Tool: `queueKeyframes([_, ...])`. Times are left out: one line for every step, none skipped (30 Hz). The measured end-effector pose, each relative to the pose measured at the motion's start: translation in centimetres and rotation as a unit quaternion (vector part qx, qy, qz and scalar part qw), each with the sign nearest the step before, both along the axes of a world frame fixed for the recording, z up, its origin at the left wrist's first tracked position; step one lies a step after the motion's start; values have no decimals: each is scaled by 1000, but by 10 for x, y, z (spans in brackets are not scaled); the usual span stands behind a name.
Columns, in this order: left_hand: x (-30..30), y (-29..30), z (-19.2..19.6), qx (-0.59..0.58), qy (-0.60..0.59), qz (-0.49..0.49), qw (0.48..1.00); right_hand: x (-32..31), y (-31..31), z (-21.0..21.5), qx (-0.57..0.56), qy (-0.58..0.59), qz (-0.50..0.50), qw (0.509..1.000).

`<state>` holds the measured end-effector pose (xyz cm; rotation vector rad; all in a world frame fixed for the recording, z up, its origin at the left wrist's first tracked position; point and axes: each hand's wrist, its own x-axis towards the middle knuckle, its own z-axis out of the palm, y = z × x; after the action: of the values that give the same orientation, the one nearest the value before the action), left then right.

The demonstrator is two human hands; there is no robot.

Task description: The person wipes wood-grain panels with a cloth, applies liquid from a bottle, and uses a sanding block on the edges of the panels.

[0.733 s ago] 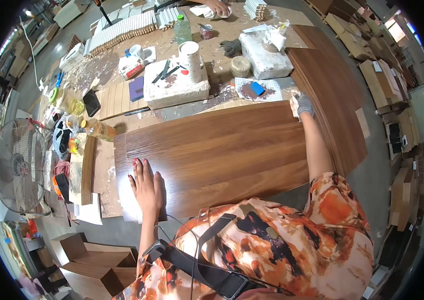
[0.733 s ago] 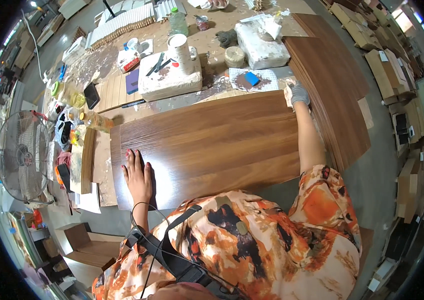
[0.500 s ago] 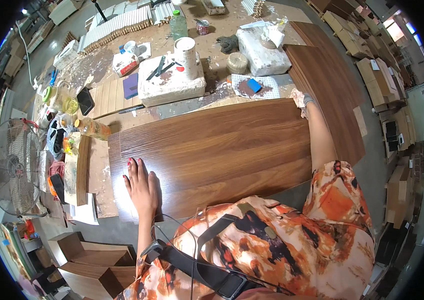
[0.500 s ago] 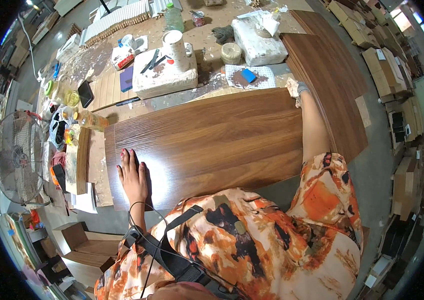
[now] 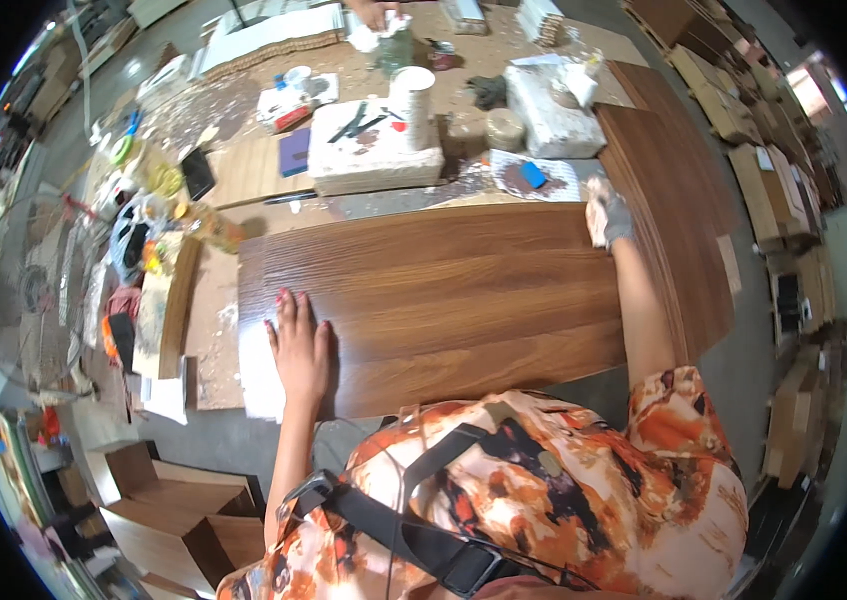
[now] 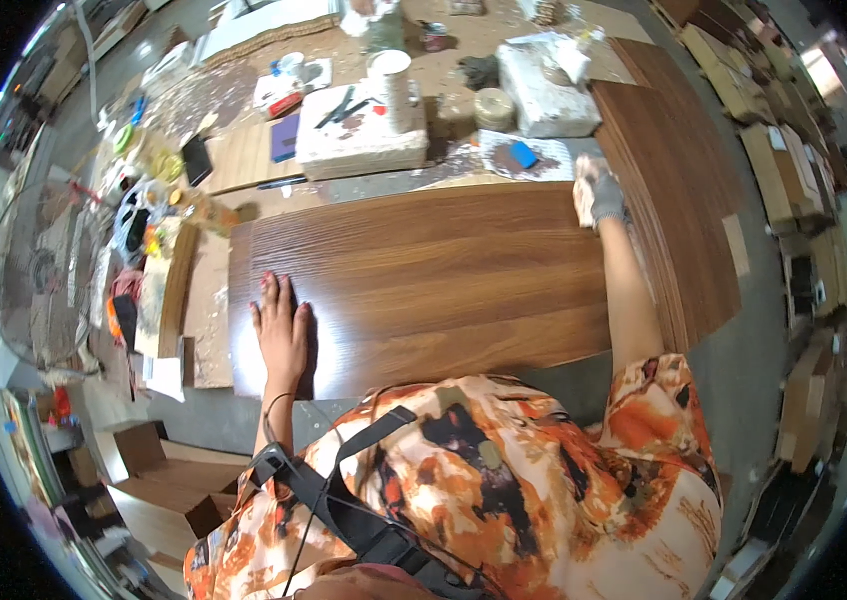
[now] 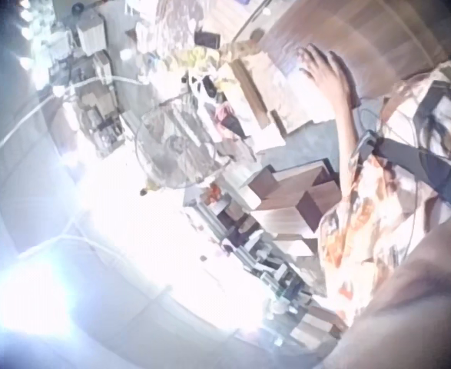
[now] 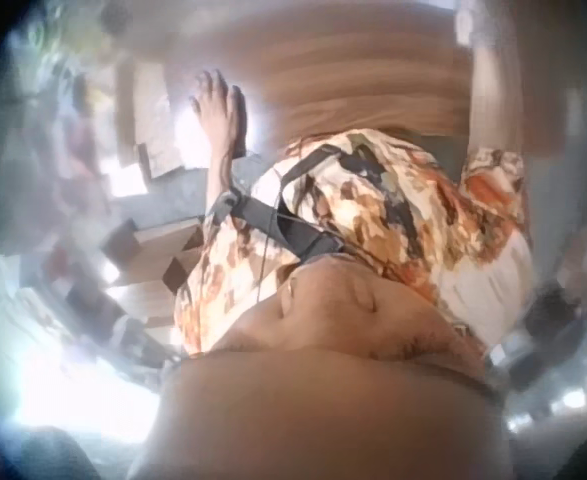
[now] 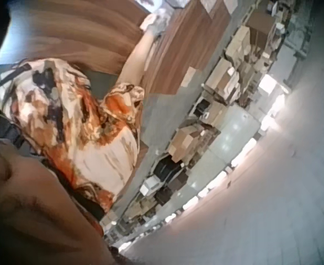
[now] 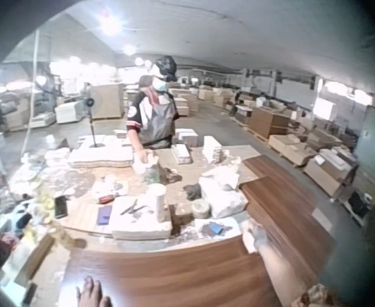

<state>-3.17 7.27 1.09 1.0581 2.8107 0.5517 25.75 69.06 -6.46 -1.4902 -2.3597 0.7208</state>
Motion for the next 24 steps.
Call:
queueKeyframes([1, -6, -3, 2, 7, 7, 1000, -20, -36, -9, 173, -175, 27, 969])
queueKeyframes([4, -19, -5, 2, 18, 20, 1000, -56, -88, 11, 230, -162, 34, 959])
queueKeyframes([1, -2, -2, 32, 8, -6, 999, -32, -70, -9, 183, -84, 2, 980])
queueKeyframes([0, 6, -3, 52, -2, -20, 998, -28, -68, -26, 109, 6, 10, 994])
queueKeyframes([-1, 7, -3, 65, 3, -24, 998, -43, -79, -32, 27, 100, 22, 994])
queueKeyframes([-1, 5, -1, 70, -23, -15, 997, -53, -94, -39, 119, 41, 70, 990])
queueKeyframes([1, -8, 1, 59, -29, 0, 998, -88, -131, -33, 253, -31, 131, 958])
queueKeyframes([4, -15, -2, 56, -35, 16, 998, -118, -159, -25, 351, -58, 178, 918])
queueKeyframes([9, -18, -5, 35, -23, 26, 999, -142, -183, -20, 424, -70, 214, 877])
queueKeyframes([19, -18, 3, 21, -22, 19, 999, -165, -208, -18, 473, -69, 242, 844])
queueKeyframes([31, -20, 4, 5, -6, 17, 1000, -188, -234, -13, 444, -44, 274, 852])
queueKeyframes([41, -24, 8, -12, 11, 14, 1000, -213, -263, -11, 386, -8, 307, 870])
queueKeyframes([50, -28, 12, -39, 18, 9, 999, -234, -289, -13, 331, 25, 336, 882])
queueKeyframes([55, -40, 19, -60, 24, 3, 998, -257, -317, -16, 256, 75, 364, 893])
queueKeyframes([56, -46, 22, -61, 10, 12, 998, -284, -344, -22, 143, 161, 389, 896])
queueKeyframes([56, -52, 26, -62, -4, 15, 998, -308, -371, -36, -154, 373, 389, 828])
queueKeyframes([54, -58, 21, -60, 10, 30, 998, -326, -397, -48, -362, 507, 348, 701])
queueKeyframes([51, -66, 19, -66, 12, 48, 997, -335, -428, -58, -362, 504, 362, 696])
queueKeyframes([50, -85, 10, -74, 13, 84, 994, -322, -463, -37, -119, 274, 494, 816])
queueKeyframes([51, -99, 6, -80, 15, 113, 990, -304, -493, -7, 186, 78, 569, 797])
queueKeyframes([52, -112, 12, -79, -6, 131, 988, -276, -526, 33, 143, 64, 590, 792])
queueKeyframes([51, -121, 5, -97, 20, 133, 986, -260, -538, 51, 136, 56, 603, 784])
queueKeyframes([51, -123, 3, -99, 20, 139, 985, -253, -533, 74, 105, 16, 634, 766])
queueKeyframes([52, -125, 4, -103, 19, 148, 983, -246, -528, 94, 72, -23, 664, 744])
